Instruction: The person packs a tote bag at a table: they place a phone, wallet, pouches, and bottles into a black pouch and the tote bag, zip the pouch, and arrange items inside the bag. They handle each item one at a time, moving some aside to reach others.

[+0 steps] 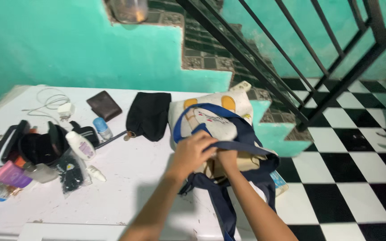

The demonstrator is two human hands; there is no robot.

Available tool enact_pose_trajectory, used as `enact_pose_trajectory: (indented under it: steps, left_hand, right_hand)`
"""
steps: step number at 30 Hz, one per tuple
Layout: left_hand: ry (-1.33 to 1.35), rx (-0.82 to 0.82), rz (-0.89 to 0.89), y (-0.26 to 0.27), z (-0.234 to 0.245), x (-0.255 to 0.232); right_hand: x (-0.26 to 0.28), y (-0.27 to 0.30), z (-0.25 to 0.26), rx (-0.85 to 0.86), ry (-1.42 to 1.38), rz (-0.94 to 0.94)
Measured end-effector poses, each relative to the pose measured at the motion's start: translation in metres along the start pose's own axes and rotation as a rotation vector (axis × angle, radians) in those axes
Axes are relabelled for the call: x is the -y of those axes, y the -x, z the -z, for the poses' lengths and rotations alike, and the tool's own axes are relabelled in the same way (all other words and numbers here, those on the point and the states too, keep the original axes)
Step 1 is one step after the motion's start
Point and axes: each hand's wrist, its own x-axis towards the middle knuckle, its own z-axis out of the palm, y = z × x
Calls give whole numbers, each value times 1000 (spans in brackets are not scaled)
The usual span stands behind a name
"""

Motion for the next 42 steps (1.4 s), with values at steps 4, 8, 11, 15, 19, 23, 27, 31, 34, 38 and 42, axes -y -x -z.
enact_pose_trajectory:
  steps: [4, 8, 11, 15, 19, 23, 27, 31, 34, 38, 42]
  left_hand:
    - [-27, -56, -80, 8, -4, -9]
    - [18, -25, 1, 16, 0, -11]
    - [75, -37, 52, 20, 1, -4]
    - [77, 30, 99, 22, -7, 9]
    - [53, -26, 35, 32, -18, 19]
    - [66, -21, 112, 49, -36, 33]
    - [90, 50, 171, 54, -64, 57]
    - [-236, 309, 257, 66, -92, 93]
    - [-144, 347, 174, 81, -99, 123]
    - [-352, 379, -198, 99, -72, 158]
    - [-285, 324, -140, 141, -34, 156]
  right_hand:
    - [10, -34, -20, 80, 23, 9]
    - [28, -61, -40, 134, 25, 41]
    - [37, -66, -49, 178, 22, 50]
    - [34, -44, -34, 253, 46, 24]
    - [48, -23, -22, 363, 53, 16]
    - [57, -2, -3, 545, 74, 9]
    - [55, 4, 21, 793, 110, -10]
    - [64, 9, 44, 1126, 127, -27]
    - [98, 14, 47, 1305, 107, 44]
    - [177, 25, 6, 934, 362, 191]
    - [239, 16, -87, 795, -36, 438]
